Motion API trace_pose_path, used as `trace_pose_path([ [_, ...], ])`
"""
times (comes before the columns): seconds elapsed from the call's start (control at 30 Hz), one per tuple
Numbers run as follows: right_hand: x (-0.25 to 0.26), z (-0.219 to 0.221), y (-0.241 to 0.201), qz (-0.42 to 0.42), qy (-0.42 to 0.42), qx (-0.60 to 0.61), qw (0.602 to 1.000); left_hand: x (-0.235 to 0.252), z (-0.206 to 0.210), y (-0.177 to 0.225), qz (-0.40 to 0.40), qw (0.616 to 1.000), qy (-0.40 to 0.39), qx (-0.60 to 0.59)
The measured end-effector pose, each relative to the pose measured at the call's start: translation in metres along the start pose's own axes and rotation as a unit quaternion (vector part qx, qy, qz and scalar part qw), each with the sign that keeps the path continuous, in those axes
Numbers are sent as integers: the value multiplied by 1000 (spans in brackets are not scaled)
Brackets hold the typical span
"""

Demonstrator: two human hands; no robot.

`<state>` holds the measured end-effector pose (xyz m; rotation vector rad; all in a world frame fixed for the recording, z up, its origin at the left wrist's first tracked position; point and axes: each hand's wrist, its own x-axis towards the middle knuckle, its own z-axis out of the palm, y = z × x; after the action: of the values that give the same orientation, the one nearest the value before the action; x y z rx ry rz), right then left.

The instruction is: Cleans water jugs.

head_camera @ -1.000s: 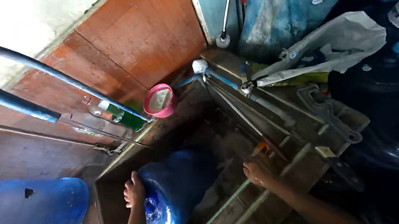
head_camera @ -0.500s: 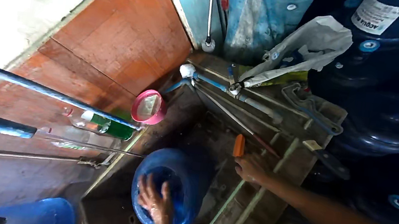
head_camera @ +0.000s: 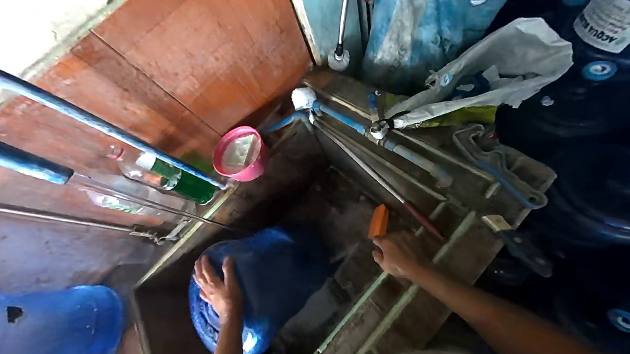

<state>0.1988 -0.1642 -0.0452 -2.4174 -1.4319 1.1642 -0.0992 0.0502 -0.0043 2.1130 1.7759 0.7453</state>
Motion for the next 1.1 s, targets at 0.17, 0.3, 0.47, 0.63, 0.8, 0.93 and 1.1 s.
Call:
trace_pose_path([
  [0.17, -1, -2, -2, 13, -10, 5, 1000, -34, 4, -18, 95, 995, 28, 5],
  [0.3, -2, -3, -4, 11, -13, -3, 1000, -29, 6, -13, -49, 996, 22, 70],
  [0.47, -4, -3, -4, 7, -15, 2, 1000, -72, 12, -23, 207, 976, 9, 71],
  [0.63, -3, 0, -3, 9, -13, 5, 1000, -22, 2, -16, -43, 998, 28, 34],
  [0.8, -1, 0, -1, 2, -7, 15, 1000, -8, 17, 8, 190, 981, -17, 32],
  [0.93, 2, 4, 3, 1, -9, 31, 999, 31, 14, 18, -31, 995, -4, 95],
  [1.1, 2, 1, 0, 1, -7, 15, 1000, 20, 23, 28, 136, 986, -35, 92],
])
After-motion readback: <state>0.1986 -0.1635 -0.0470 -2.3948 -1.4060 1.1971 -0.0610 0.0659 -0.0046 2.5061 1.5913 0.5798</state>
